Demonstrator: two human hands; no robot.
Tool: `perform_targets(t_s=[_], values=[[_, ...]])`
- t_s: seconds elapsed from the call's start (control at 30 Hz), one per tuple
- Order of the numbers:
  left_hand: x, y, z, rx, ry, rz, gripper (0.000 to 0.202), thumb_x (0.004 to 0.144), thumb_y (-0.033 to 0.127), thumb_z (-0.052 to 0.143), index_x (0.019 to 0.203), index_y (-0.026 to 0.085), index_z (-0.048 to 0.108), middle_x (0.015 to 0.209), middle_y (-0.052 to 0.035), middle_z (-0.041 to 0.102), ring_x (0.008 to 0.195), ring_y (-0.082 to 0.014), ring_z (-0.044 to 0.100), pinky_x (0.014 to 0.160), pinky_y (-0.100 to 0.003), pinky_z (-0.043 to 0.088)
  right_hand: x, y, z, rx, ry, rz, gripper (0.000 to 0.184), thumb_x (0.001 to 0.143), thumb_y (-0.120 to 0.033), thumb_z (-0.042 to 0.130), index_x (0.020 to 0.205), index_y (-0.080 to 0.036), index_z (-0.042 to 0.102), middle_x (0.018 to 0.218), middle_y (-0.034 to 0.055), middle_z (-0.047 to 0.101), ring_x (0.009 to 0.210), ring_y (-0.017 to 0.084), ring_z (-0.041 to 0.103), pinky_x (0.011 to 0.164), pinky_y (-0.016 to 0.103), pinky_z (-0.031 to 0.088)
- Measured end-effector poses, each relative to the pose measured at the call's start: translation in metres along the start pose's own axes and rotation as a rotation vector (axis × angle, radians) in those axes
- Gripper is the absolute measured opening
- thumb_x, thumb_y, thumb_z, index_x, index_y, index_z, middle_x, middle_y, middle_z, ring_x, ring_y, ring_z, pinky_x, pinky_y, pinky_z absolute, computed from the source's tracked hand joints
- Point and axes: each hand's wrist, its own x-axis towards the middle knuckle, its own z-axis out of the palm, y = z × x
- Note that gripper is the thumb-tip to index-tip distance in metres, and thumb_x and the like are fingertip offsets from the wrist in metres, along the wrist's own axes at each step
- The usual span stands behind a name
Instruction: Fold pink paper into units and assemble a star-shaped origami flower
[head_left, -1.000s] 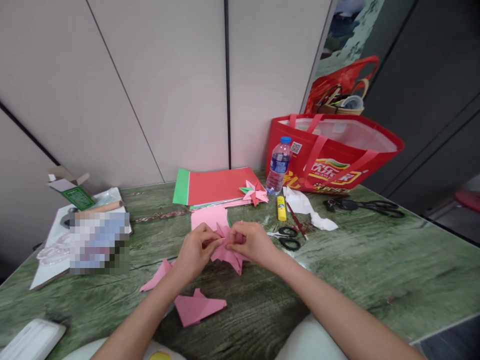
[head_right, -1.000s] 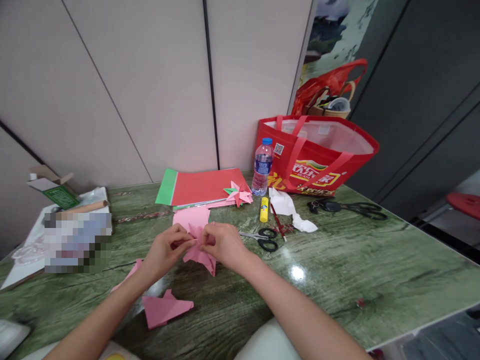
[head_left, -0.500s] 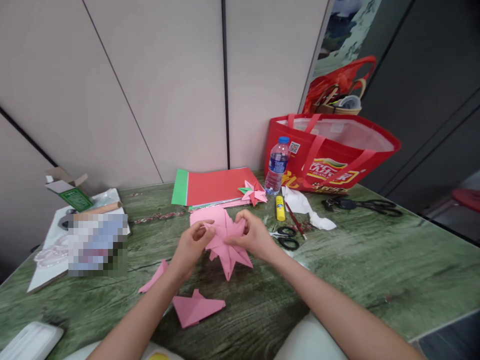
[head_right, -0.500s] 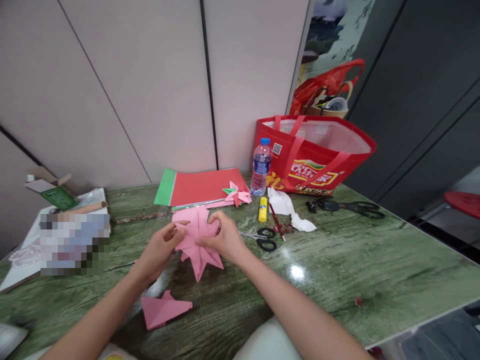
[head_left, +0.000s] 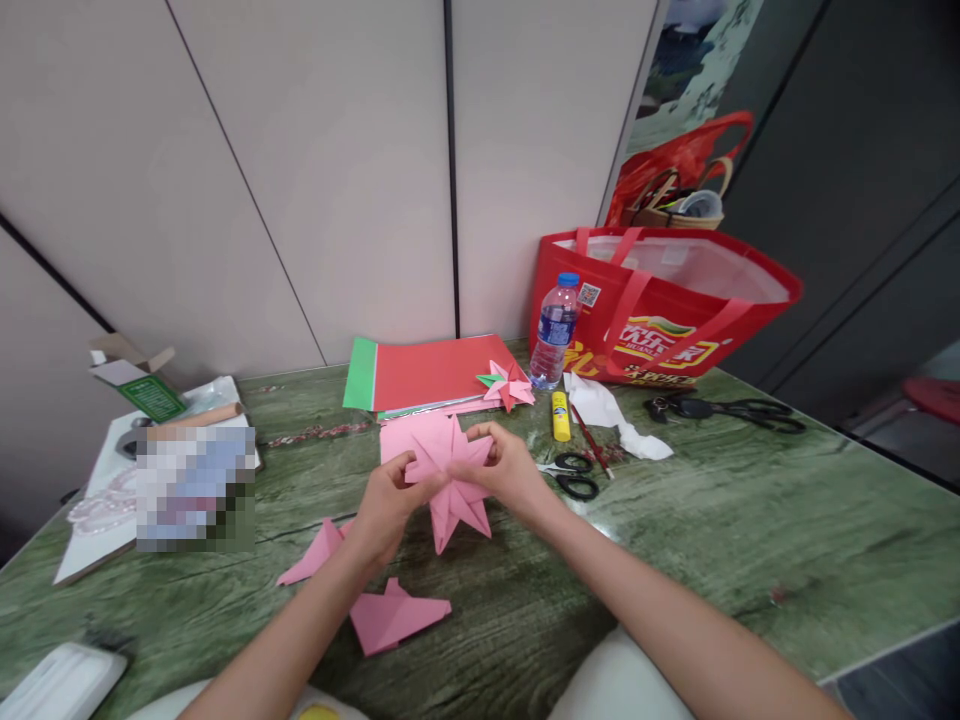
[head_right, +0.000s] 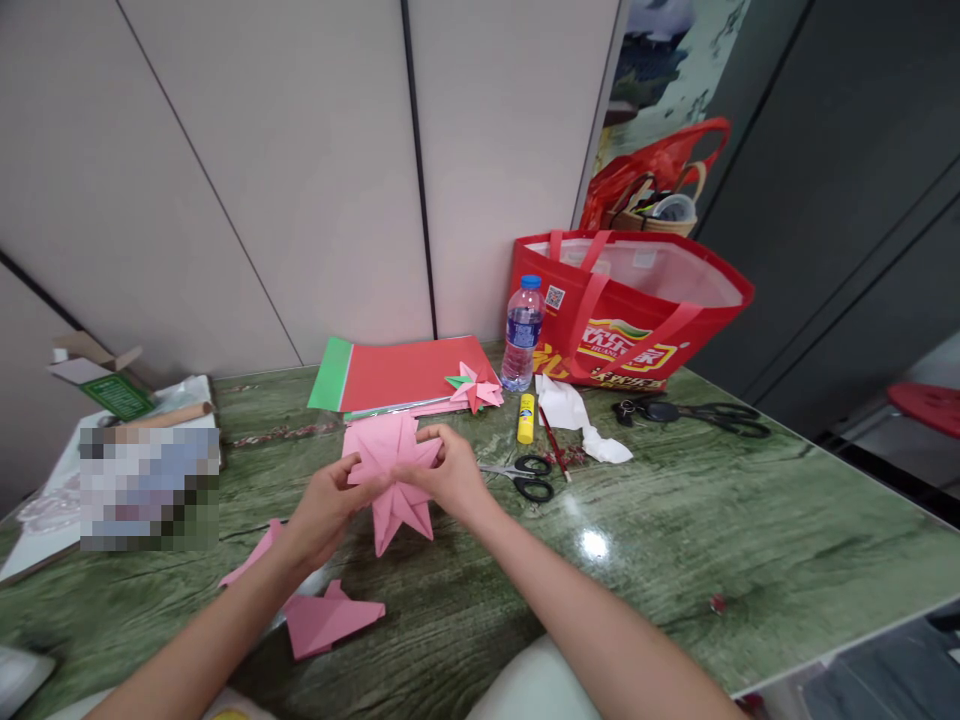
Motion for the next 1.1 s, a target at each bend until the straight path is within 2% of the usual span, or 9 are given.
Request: perform_targets(t_s=[0.17,0.3,0.47,0.57,0.67,0.77,0.87,0.97,1.1], values=[[0.002,0.001,-0.004,0.042,0.061,-0.027,0.032,0.054,0.029,0.073,0.079,0.012,0.061,0.065,-0.0004,0.061,0.061,-0.0140,0.054,0.059,-0.024,0.041,-0.001,-0.005,-0.002,0.115,-0.096,0.092,0.035,0.056,-0.035,0.072,0.075,-0.016,0.051,0.053,-0.0075,0.046,0.043,0.005,0.038,0.043,0.019,0.028],[0.004,0.002,-0.009,0.137,0.072,-0.041,0.032,0.052,0.021,0.073,0.080,0.014,0.059,0.062,0.0038,0.055,0.054,-0.0096,0.049,0.052,-0.020,0.038,0.001,-0.008,-0.009,0.230,-0.127,0.165,0.043,0.051,-0.031,0.075,0.078,-0.020,0.044,0.060,-0.0066,0.053,0.050,0.008,0.049,0.048,0.020,0.036],[0.005,0.004,-0.010,0.140,0.015,-0.059,0.032,0.053,0.017,0.070,0.082,0.014,0.056,0.064,0.0038,0.053,0.053,-0.0086,0.046,0.051,-0.020,0.037,0.001,-0.010,-0.010,0.225,-0.273,0.056,0.040,0.052,-0.029,0.075,0.063,-0.018,0.039,0.057,-0.0080,0.049,0.049,0.006,0.046,0.050,0.019,0.036],[0.006,0.005,-0.011,0.139,0.031,-0.066,0.032,0.054,0.020,0.071,0.081,0.014,0.055,0.062,0.0041,0.051,0.053,-0.0089,0.046,0.051,-0.020,0.035,0.002,-0.009,-0.008,0.253,-0.216,0.063,0.040,0.052,-0.030,0.075,0.065,-0.019,0.039,0.059,-0.0074,0.050,0.050,0.006,0.047,0.050,0.020,0.038],[0.005,0.005,-0.012,0.149,0.036,-0.058,0.035,0.053,0.022,0.072,0.083,0.015,0.055,0.057,0.0061,0.049,0.050,-0.0085,0.044,0.049,-0.019,0.033,0.002,-0.007,-0.007,0.267,-0.152,0.142,0.049,0.048,-0.027,0.077,0.080,-0.022,0.041,0.064,-0.0068,0.054,0.052,0.008,0.051,0.049,0.021,0.039],[0.003,0.008,-0.011,0.221,0.035,-0.060,0.041,0.052,0.019,0.072,0.089,0.016,0.055,0.051,0.0091,0.043,0.048,-0.0078,0.040,0.047,-0.018,0.030,0.000,-0.006,-0.007,0.218,-0.200,0.180,0.059,0.046,-0.024,0.078,0.095,-0.020,0.046,0.063,-0.0064,0.055,0.054,0.009,0.051,0.051,0.021,0.040],[0.001,0.010,-0.008,0.247,0.001,-0.044,0.040,0.053,0.018,0.070,0.090,0.016,0.056,0.056,0.0068,0.048,0.053,-0.0097,0.044,0.049,-0.019,0.033,-0.003,-0.006,-0.005,0.192,-0.319,0.166,0.042,0.049,-0.027,0.076,0.082,-0.014,0.054,0.060,-0.0057,0.053,0.051,0.007,0.046,0.050,0.020,0.038],[0.000,0.010,-0.007,0.260,0.024,0.006,0.037,0.054,0.018,0.069,0.089,0.016,0.058,0.064,0.0033,0.052,0.062,-0.0121,0.048,0.056,-0.021,0.037,-0.005,-0.006,-0.002,0.157,-0.308,0.137,0.033,0.052,-0.029,0.075,0.072,-0.013,0.053,0.056,-0.0070,0.048,0.048,0.005,0.040,0.046,0.018,0.031],[0.003,0.007,-0.010,0.291,0.053,-0.012,0.040,0.054,0.020,0.071,0.092,0.016,0.058,0.065,0.0035,0.049,0.065,-0.0121,0.046,0.058,-0.020,0.037,-0.004,-0.008,-0.004,0.115,-0.194,0.091,0.049,0.053,-0.024,0.074,0.093,-0.019,0.047,0.049,-0.0116,0.041,0.043,0.005,0.037,0.042,0.017,0.027]])
